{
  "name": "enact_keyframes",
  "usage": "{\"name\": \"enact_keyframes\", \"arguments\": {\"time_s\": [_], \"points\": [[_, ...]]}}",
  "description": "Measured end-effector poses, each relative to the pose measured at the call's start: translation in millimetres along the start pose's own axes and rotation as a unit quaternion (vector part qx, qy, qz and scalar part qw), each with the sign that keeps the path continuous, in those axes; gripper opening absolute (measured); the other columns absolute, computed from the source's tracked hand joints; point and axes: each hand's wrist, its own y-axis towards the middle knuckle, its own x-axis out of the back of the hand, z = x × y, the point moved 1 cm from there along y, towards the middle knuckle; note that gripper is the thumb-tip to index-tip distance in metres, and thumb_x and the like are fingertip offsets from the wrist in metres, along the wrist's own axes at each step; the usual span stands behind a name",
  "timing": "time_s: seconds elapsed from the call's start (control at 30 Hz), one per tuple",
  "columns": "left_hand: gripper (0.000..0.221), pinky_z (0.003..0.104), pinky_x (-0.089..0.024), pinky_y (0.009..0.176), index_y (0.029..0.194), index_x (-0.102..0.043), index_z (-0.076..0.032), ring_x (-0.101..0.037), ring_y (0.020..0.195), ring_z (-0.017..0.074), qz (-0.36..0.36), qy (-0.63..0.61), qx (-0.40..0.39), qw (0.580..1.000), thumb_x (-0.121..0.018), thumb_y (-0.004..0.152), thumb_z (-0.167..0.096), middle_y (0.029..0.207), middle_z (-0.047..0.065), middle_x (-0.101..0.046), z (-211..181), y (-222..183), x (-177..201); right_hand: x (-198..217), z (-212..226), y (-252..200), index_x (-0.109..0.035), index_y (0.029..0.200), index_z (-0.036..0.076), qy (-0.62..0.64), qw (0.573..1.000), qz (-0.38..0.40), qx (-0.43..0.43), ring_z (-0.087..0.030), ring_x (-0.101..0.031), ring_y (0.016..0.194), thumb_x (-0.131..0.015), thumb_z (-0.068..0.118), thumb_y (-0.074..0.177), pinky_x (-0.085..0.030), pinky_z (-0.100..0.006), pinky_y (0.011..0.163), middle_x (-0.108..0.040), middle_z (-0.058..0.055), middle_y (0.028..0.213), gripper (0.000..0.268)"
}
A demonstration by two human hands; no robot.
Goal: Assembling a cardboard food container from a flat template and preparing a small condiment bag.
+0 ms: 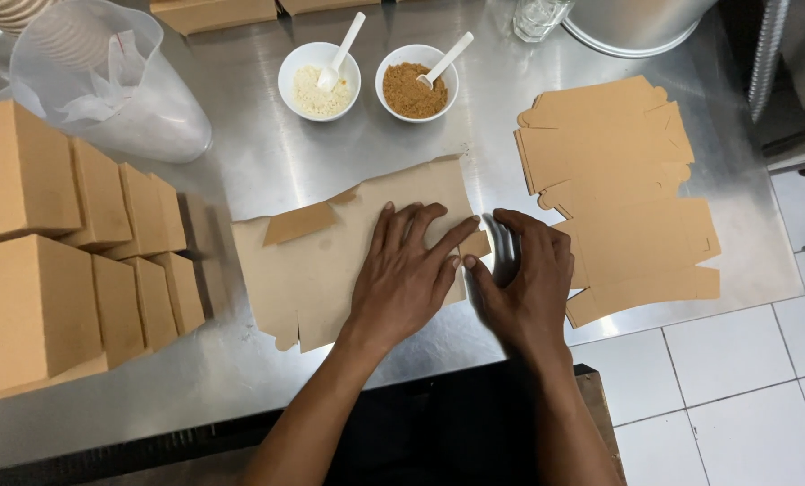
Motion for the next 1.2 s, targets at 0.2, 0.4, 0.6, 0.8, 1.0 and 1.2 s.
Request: {"name": "enact_keyframes", "arguments": {"time_s": [0.2,0.4,0.6,0.8,1.0,1.2], "points": [[0.045,0.074,-0.016,0.142,0.161,-0.075,-0.028,-0.031,0.176,0.0527,0.041,-0.047,0.0,0.998,-0.055,0.121,-0.031,0.184,0.019,-0.05,-4.2,0.6,15.8,-3.9,-7.2,-0.2,-0.07,0.154,0.009,0.013,0.999,-0.041,0.007,-0.044,-0.063,0.134,-0.085,0.023,0.104,-0.046,-0.058,0.108,-0.08,-0.014,0.142,0.054],[0.05,0.072,-0.013,0.143,0.167,-0.072,-0.03,-0.027,0.178,0.0516,0.052,-0.046,0.009,0.998,-0.055,0.12,-0.03,0.189,0.017,-0.046,-3.5,-0.3,12.9,-12.8,-16.0,-0.2,-0.073,0.151,0.011,-0.009,0.998,-0.055,-0.01,-0.041,-0.065,0.133,-0.077,0.009,0.108,-0.047,-0.056,0.109,-0.083,-0.01,0.138,0.044],[0.056,0.072,-0.007,0.143,0.17,-0.067,-0.034,-0.02,0.181,0.0503,0.076,-0.048,0.024,0.996,-0.055,0.117,-0.025,0.193,0.014,-0.038,-5.2,2.0,14.9,-15.1,-12.9,-3.7,-0.069,0.152,0.014,-0.067,0.997,-0.044,0.02,-0.038,-0.064,0.135,-0.075,0.013,0.106,-0.047,-0.054,0.106,-0.079,-0.006,0.142,0.046],[0.064,0.075,-0.005,0.142,0.176,-0.06,-0.033,-0.014,0.181,0.0531,0.092,-0.049,0.033,0.994,-0.057,0.114,-0.019,0.196,0.016,-0.031,-8.5,0.4,10.4,-11.7,-14.6,-2.4,-0.065,0.156,0.013,-0.044,0.999,-0.013,0.019,-0.044,-0.061,0.137,-0.088,0.032,0.092,-0.045,-0.058,0.108,-0.075,-0.012,0.148,0.07],[0.066,0.075,-0.005,0.141,0.181,-0.052,-0.033,-0.007,0.182,0.0529,0.149,-0.058,0.036,0.986,-0.052,0.117,-0.016,0.199,0.014,-0.022,-5.2,2.2,20.5,-3.5,-6.3,-1.6,-0.067,0.151,0.01,0.021,0.998,-0.053,-0.012,-0.041,-0.065,0.135,-0.075,0.009,0.106,-0.049,-0.054,0.109,-0.079,-0.009,0.14,0.046],[0.064,0.07,-0.017,0.14,0.181,-0.048,-0.046,-0.012,0.182,0.0494,0.222,-0.016,0.026,0.975,-0.046,0.121,-0.022,0.199,0.008,-0.021,8.7,13.1,29.1,-1.4,-12.5,-8.1,-0.071,0.146,0.007,0.071,0.995,-0.069,-0.02,-0.046,-0.069,0.129,-0.071,0.001,0.11,-0.053,-0.057,0.107,-0.08,-0.015,0.131,0.037]]}}
